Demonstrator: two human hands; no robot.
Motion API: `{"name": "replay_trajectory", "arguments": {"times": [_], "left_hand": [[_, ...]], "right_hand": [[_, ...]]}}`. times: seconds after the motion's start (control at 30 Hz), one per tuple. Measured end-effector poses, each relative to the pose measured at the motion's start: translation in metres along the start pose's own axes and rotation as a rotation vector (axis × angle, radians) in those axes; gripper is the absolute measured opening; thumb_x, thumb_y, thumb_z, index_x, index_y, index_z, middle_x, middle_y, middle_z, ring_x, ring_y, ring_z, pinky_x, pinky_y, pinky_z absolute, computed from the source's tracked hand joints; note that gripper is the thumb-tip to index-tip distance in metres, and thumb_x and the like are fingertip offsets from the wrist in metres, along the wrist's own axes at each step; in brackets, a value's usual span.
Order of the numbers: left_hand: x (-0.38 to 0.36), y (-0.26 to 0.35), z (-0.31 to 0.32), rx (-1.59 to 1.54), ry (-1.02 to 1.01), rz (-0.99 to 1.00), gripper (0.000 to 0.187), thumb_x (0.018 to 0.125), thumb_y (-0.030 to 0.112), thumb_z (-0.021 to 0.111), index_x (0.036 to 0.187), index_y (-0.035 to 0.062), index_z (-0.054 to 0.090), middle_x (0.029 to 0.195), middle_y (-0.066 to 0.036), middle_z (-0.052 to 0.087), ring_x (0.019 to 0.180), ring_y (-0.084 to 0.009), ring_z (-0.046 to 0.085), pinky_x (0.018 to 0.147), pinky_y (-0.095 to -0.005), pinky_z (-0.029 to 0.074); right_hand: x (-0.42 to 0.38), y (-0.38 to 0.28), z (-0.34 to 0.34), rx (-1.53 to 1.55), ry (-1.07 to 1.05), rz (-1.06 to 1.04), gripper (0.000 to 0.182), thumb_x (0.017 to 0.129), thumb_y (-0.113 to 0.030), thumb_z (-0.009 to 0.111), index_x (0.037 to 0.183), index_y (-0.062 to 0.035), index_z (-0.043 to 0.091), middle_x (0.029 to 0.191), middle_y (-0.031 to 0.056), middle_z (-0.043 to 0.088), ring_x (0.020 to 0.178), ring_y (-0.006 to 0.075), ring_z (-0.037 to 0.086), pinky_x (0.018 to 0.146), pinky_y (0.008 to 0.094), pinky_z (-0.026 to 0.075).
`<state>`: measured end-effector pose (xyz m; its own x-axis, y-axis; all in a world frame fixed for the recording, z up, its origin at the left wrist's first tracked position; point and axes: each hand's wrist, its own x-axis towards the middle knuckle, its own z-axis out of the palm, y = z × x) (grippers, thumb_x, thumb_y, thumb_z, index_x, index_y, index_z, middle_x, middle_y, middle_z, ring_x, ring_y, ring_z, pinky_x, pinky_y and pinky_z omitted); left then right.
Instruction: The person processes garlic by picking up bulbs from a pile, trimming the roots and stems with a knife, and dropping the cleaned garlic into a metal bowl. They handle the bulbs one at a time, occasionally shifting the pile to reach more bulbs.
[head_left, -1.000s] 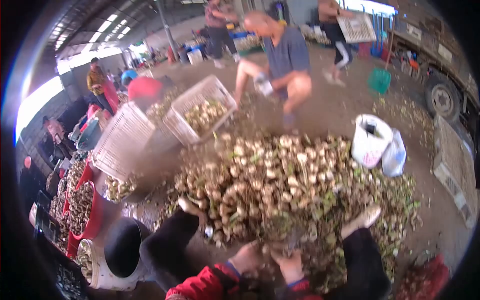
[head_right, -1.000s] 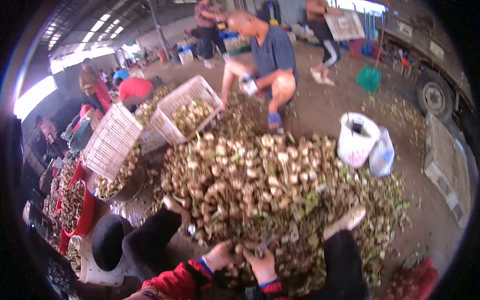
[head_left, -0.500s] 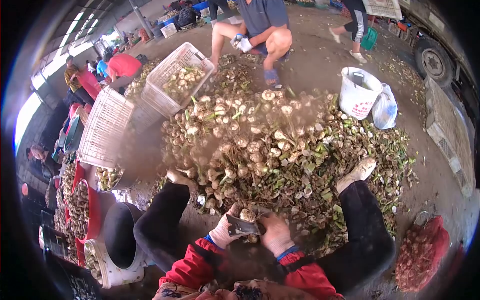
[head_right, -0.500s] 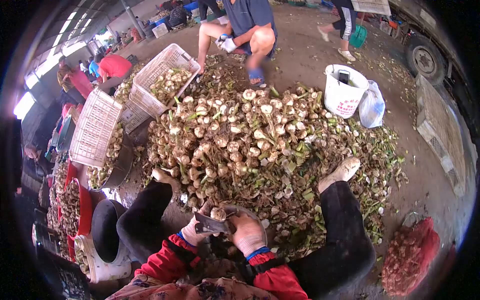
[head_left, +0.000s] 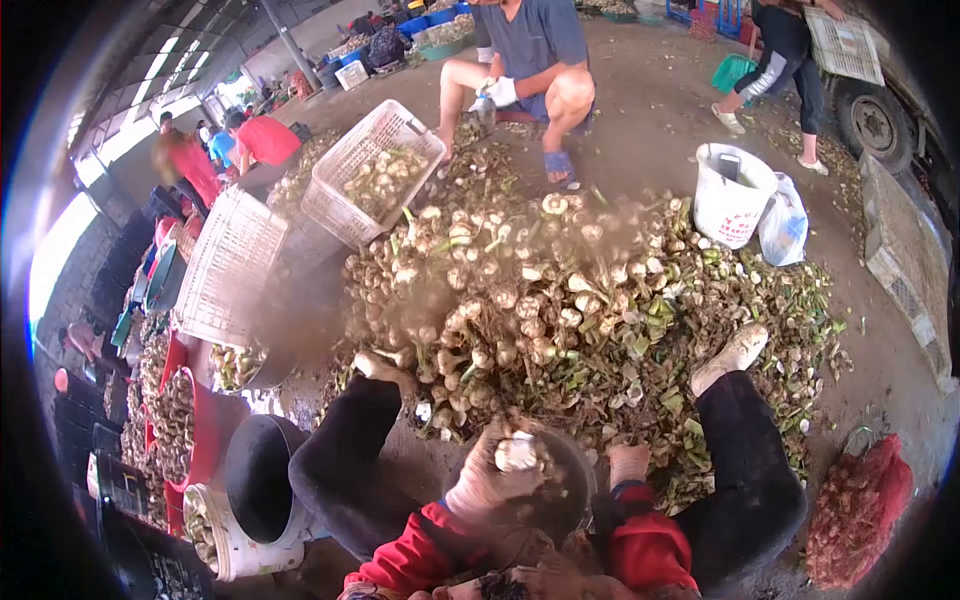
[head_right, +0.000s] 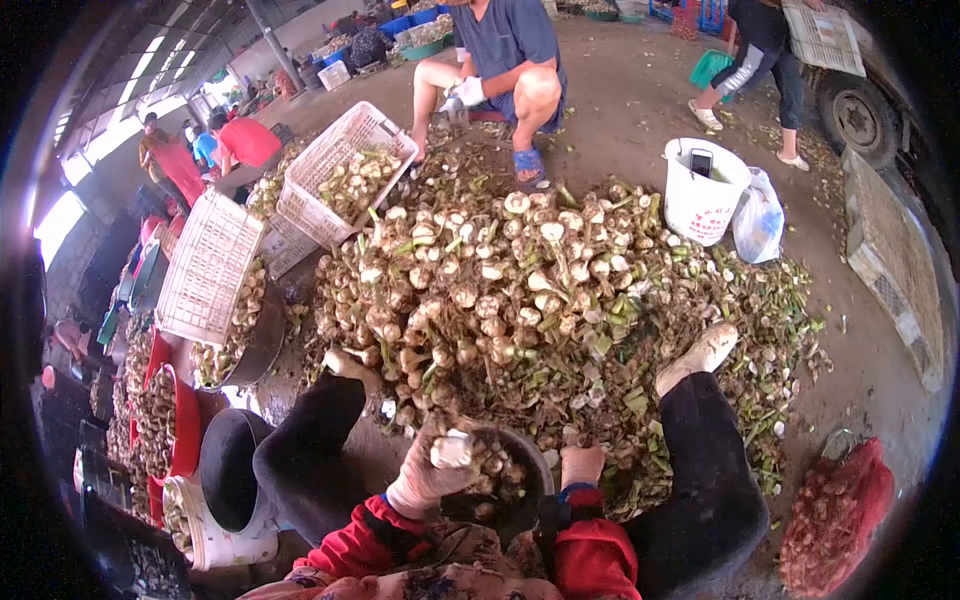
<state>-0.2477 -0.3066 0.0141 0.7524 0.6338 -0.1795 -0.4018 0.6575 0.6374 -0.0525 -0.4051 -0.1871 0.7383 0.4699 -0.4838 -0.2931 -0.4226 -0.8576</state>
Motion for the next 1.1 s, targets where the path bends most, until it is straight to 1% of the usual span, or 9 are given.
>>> {"name": "replay_trajectory", "arguments": {"times": [0.07,0.17,0.37,0.63,0.73,0.83,0.9,0.97,1.1], "left_hand": [[0.004,0.009,-0.004,-0.231,0.172,-0.14,0.041,0.083,0.013,0.064,0.12,0.0083,0.05,0.107,-0.009,0.06,0.091,-0.028,0.057,0.072,-0.0446,0.051],[-0.006,0.012,-0.019,0.46,0.169,0.13,0.046,0.08,0.013,0.068,0.121,0.0078,0.047,0.115,-0.008,0.055,0.1,-0.0249,0.056,0.089,-0.0366,0.046],[0.009,0.015,-0.017,-0.161,0.102,0.02,0.037,0.077,0.008,0.068,0.111,0.0097,0.052,0.109,-0.006,0.058,0.105,-0.0265,0.056,0.094,-0.0422,0.042],[0.012,0.003,-0.007,-0.078,0.107,-0.052,0.049,0.075,0.005,0.063,0.121,0.0057,0.048,0.112,-0.01,0.057,0.106,-0.0265,0.055,0.094,-0.0429,0.043],[0.013,0.011,0.019,-0.02,0.019,-0.039,0.05,0.077,0.015,0.064,0.122,0.0046,0.045,0.112,-0.011,0.057,0.101,-0.0255,0.057,0.088,-0.0478,0.047],[0.018,0.01,-0.012,0.366,-0.062,-0.189,0.053,0.076,0.011,0.068,0.123,0.0041,0.046,0.115,-0.009,0.056,0.103,-0.0199,0.056,0.091,-0.0381,0.045],[0.024,0.001,-0.05,0.617,-0.113,-0.199,0.056,0.076,0.006,0.07,0.127,0.003,0.045,0.114,-0.008,0.058,0.104,-0.0163,0.055,0.089,-0.0306,0.045],[0.039,-0.004,-0.081,0.841,0.053,-0.55,0.052,0.076,0.008,0.07,0.122,0.0024,0.048,0.111,-0.008,0.059,0.103,-0.0148,0.055,0.086,-0.0282,0.046],[0.122,-0.033,-0.098,0.416,0.409,-0.397,0.023,0.085,0.018,0.058,0.105,0.0066,0.056,0.088,-0.01,0.061,0.08,-0.0244,0.06,0.07,-0.0348,0.05]], "right_hand": [[-0.007,-0.012,0.0,0.112,0.072,-0.106,0.028,0.067,-0.01,0.072,0.093,-0.0038,0.064,0.088,0.0141,0.064,0.082,0.0273,0.063,0.073,0.0355,0.048],[-0.066,-0.082,0.009,-0.15,0.004,-0.337,0.025,0.069,-0.009,0.071,0.093,-0.0041,0.063,0.087,0.0115,0.064,0.082,0.0256,0.062,0.075,0.0344,0.048],[-0.109,-0.105,0.028,-0.217,-0.236,-0.879,0.014,0.071,-0.004,0.067,0.085,-0.0066,0.064,0.096,0.0104,0.062,0.09,0.0268,0.06,0.081,0.0352,0.046],[-0.083,-0.073,0.037,-0.06,-0.38,-0.659,0.03,0.069,-0.01,0.07,0.098,-0.0058,0.064,0.101,0.013,0.061,0.092,0.0292,0.059,0.08,0.0344,0.048],[-0.056,-0.04,0.024,-0.095,-0.293,-0.024,0.025,0.07,-0.002,0.067,0.094,-0.0026,0.061,0.084,0.0085,0.062,0.078,0.021,0.06,0.071,0.031,0.049],[-0.047,-0.059,0.018,0.529,-0.09,0.145,0.018,0.069,0.004,0.062,0.085,-0.0024,0.059,0.074,0.0029,0.058,0.066,0.0142,0.055,0.062,0.0287,0.047],[-0.057,-0.099,0.009,0.323,0.001,0.152,0.017,0.069,0.005,0.062,0.084,-0.0028,0.058,0.074,0.0031,0.058,0.065,0.0144,0.055,0.06,0.0288,0.047],[-0.045,-0.077,0.02,0.421,0.039,0.103,0.02,0.069,0.003,0.061,0.088,-0.0026,0.059,0.076,0.0033,0.059,0.064,0.0144,0.054,0.059,0.0284,0.046],[-0.038,-0.053,0.031,0.437,0.017,0.179,0.023,0.07,0.002,0.06,0.092,-0.0047,0.061,0.076,0.0045,0.061,0.057,0.0147,0.055,0.047,0.0278,0.044]]}}
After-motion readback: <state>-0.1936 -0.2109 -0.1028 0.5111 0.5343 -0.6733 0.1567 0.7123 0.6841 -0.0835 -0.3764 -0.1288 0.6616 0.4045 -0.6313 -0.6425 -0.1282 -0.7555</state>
